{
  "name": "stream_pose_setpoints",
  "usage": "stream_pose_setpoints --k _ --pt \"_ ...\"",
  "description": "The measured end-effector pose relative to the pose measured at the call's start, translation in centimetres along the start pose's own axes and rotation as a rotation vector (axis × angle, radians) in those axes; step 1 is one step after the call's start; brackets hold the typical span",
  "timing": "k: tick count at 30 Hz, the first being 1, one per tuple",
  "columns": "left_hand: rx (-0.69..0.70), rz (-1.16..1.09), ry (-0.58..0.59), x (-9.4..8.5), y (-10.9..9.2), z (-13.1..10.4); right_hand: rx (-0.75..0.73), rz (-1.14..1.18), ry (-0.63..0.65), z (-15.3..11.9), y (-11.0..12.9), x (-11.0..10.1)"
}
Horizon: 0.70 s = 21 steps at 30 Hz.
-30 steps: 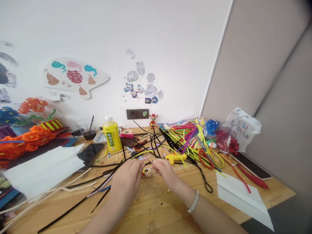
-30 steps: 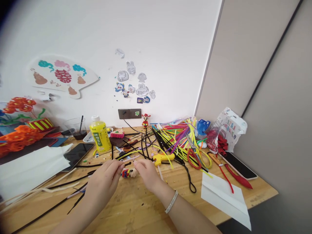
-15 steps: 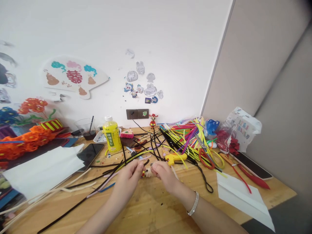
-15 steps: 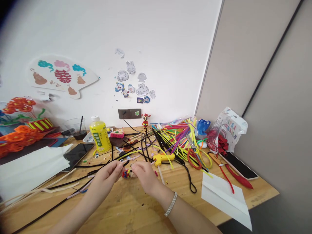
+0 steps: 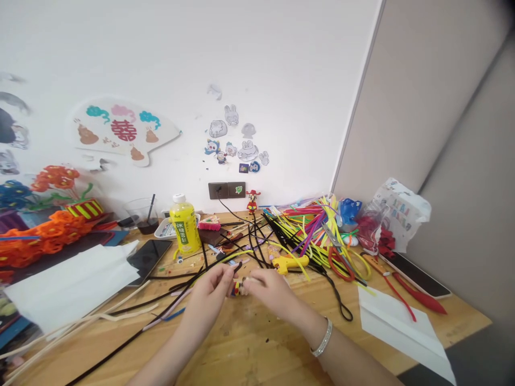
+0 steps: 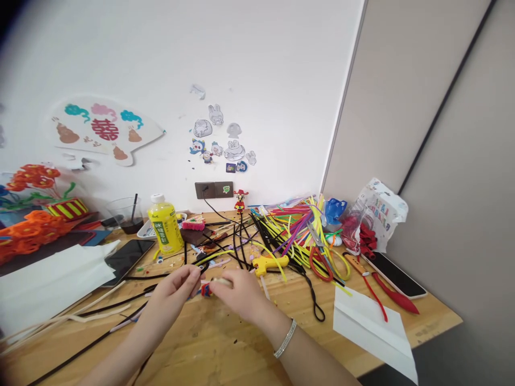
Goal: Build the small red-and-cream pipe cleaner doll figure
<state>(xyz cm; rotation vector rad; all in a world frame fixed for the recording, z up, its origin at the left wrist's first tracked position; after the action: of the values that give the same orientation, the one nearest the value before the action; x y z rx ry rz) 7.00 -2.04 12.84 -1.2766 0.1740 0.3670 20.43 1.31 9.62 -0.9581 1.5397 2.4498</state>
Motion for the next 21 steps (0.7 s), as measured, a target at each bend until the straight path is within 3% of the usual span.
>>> stream_pose_setpoints --k 3,6,10,13,16,18,21 --pt "0.040 0.063 -0.061 -0.5 -0.1 0.1 -0.072 -0.349 0.138 -0.6 0.5 0.4" --pt "0.052 0.136 -0.104 -0.7 0.1 0.1 -0.183 -0.546 0.192 -1.1 0.8 1.3" --pt "0.053 0.244 -0.113 -0.8 0.8 0.2 -0.282 -0.603 0.266 -1.4 1.1 2.6" --pt "0.053 0.302 -0.123 -1.0 1.2 0.4 -0.274 -0.561 0.253 -0.8 1.7 2.1" --pt "0.056 0.350 -0.122 -1.3 1.4 0.5 -0.032 -0.574 0.049 0.2 1.2 -1.9" --pt "0.057 0.378 -0.131 -1.5 1.5 0.7 0.222 -0.662 -0.178 0.3 -0.4 -6.5" --pt "0.050 0.405 -0.141 -1.7 1.7 0.7 0.644 -0.768 -0.431 -0.9 -4.7 -13.5"
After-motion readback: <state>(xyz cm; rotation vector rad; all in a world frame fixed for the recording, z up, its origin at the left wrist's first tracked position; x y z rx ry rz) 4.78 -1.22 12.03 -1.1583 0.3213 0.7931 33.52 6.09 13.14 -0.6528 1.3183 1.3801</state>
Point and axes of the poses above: each hand's wrist, its own z-axis towards the middle knuckle, its own x-axis out of the palm, y = z × x, the point moved 3 cm from there along z, towards the middle knuckle, and after that the axes turned 2 degrees about -y, right-handed, at the moved point
